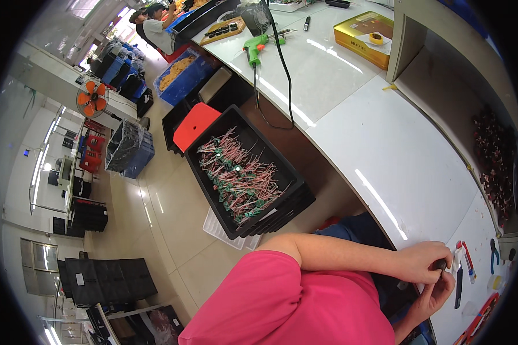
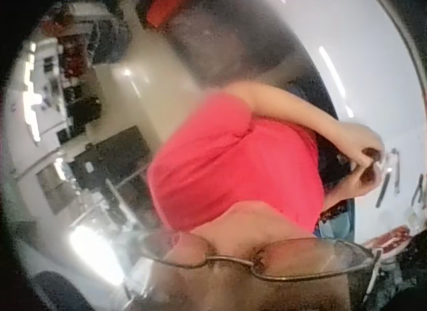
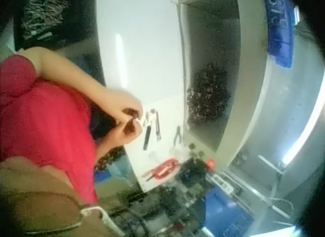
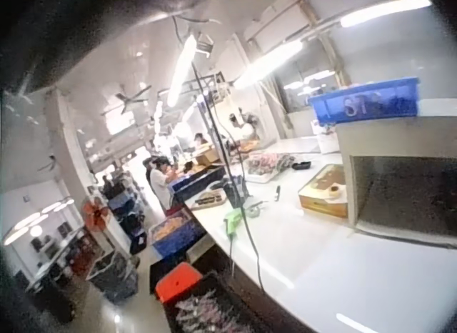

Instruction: The person assembles small plastic toy figurines by applying glue from a bottle to toy parts with a brush, then attaching the parts to the figurines by hand, sometimes using pincers to hold the parts.

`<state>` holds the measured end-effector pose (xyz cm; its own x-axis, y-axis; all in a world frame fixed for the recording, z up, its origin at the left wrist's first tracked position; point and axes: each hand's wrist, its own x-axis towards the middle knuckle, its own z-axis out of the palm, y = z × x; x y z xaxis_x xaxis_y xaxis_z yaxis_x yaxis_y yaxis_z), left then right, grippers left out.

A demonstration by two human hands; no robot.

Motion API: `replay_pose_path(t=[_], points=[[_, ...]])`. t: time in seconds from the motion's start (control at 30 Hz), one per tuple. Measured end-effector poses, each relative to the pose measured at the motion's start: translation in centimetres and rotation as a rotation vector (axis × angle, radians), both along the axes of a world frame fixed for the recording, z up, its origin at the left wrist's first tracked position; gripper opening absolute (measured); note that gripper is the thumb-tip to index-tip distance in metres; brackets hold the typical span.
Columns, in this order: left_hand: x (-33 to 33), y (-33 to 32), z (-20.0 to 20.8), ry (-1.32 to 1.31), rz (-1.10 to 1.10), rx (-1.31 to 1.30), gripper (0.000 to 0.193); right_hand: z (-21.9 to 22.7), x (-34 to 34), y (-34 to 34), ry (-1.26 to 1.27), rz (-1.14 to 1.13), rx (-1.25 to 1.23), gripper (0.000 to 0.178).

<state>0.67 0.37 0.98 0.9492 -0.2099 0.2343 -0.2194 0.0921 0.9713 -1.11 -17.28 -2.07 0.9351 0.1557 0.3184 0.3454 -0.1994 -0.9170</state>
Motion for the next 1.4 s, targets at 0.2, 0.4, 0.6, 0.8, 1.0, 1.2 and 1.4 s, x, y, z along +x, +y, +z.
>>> replay_pose_path(t=[0.2,0.4,0.6,0.8,1.0,1.2,1.4], points=[[0.0,-0.1,-0.1,-0.011,0.013,0.005,0.025,-0.2,0.1,-0.1,-0.022,-0.015,-0.037,0.024],[0.0,0.0,-0.1,-0.002,0.009,0.025,0.024,-0.3,0.1,-0.1,-0.013,0.025,0.011,0.025],[0.0,-0.2,-0.3,-0.004,0.007,0.033,0.024,-0.1,0.0,0.0,-0.006,0.007,-0.001,0.024],[0.0,0.2,0.0,0.011,-0.006,0.022,0.024,-0.2,0.0,0.1,-0.017,0.023,0.013,0.024],[0.0,0.1,-0.4,-0.013,0.030,0.046,0.023,-0.1,0.3,0.5,-0.032,0.055,0.028,0.025],[0.0,-0.7,-0.1,0.007,0.015,0.045,0.023,-0.2,-0.2,-0.2,0.045,-0.005,0.097,0.027],[0.0,-0.5,-0.2,-0.046,0.020,0.097,0.027,-1.1,-0.9,-0.3,0.049,-0.135,0.116,0.039]])
